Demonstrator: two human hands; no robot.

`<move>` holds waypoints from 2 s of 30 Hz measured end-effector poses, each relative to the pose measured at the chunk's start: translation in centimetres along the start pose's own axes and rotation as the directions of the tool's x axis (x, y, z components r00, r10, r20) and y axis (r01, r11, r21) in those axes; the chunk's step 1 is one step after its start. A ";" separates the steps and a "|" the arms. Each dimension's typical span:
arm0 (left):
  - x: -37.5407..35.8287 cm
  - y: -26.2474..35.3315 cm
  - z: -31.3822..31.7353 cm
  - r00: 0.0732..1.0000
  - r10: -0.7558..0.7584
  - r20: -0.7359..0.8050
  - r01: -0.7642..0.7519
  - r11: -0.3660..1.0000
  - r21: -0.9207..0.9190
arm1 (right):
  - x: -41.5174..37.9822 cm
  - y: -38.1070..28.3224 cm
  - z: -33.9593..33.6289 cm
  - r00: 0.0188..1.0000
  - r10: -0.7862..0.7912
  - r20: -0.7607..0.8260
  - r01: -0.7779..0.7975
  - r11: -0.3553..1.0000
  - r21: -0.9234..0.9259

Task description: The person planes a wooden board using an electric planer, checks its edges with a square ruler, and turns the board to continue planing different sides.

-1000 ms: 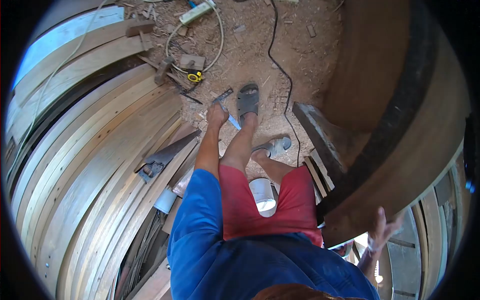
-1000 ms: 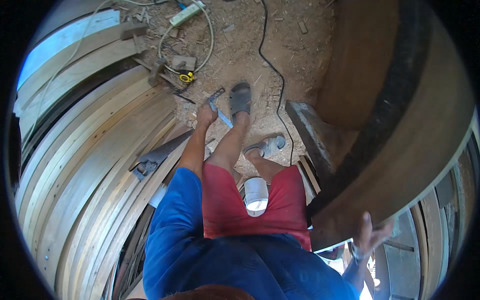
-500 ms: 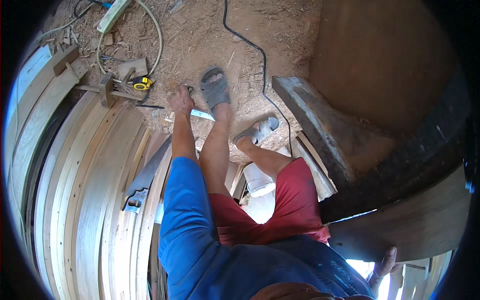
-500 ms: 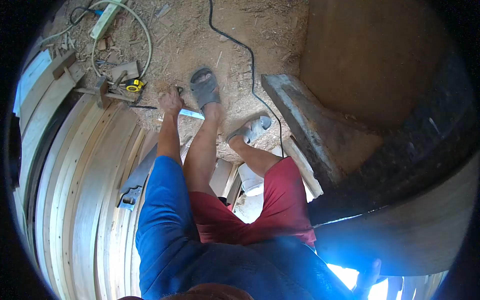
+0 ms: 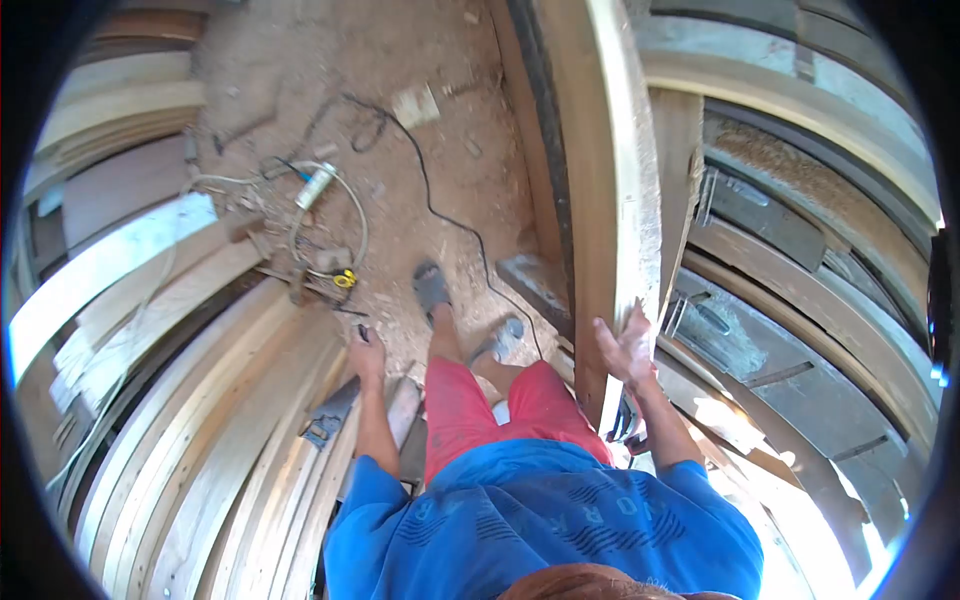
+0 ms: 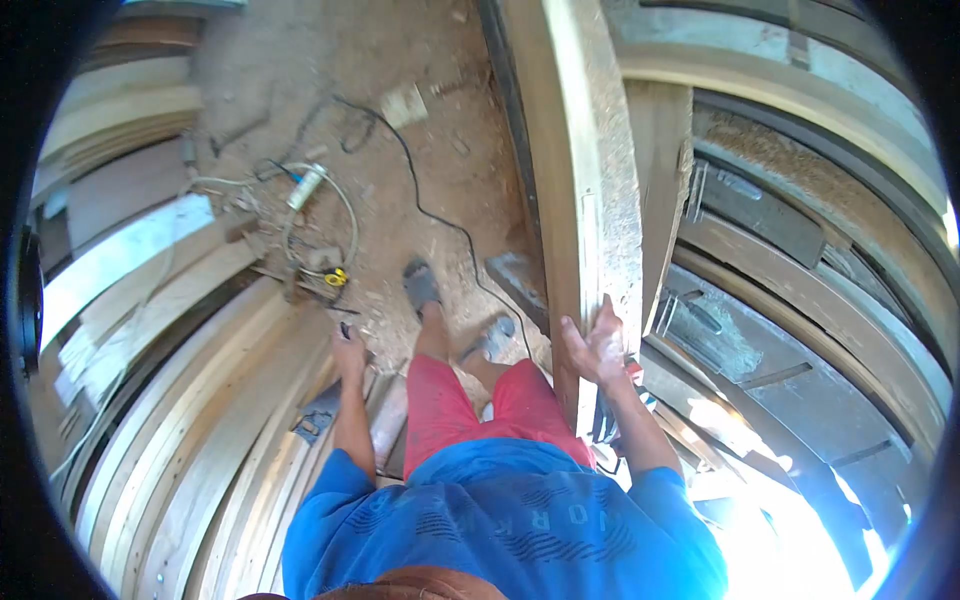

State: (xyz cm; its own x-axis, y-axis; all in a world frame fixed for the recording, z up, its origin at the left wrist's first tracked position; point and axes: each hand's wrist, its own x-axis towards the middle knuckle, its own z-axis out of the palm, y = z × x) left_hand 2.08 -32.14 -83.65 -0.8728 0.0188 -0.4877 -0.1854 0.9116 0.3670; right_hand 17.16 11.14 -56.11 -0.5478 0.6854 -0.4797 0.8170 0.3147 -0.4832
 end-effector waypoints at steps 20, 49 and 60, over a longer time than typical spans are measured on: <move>-25.7 37.1 -16.9 0.666 0.688 0.287 0.446 -0.059 -0.893 | -11.4 -6.1 -6.2 0.891 -0.429 0.150 0.092 0.494 0.865; -20.4 15.4 -17.6 0.798 0.359 0.484 0.452 0.173 -0.875 | -10.1 -8.7 -15.4 0.915 -0.037 -0.402 0.397 -0.100 0.912; -28.2 18.2 -30.2 0.655 0.469 0.592 0.510 0.304 -0.805 | -7.0 -24.6 -6.6 0.586 -0.766 -0.266 0.810 0.545 0.214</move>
State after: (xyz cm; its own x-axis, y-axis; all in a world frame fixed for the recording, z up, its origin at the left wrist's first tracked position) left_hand 9.70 -28.50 -39.24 -0.3912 0.6835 -0.6163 -0.8648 -0.0440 0.5002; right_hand 2.10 2.93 -36.03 -0.8984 0.3352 0.2838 -0.0370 0.5862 -0.8093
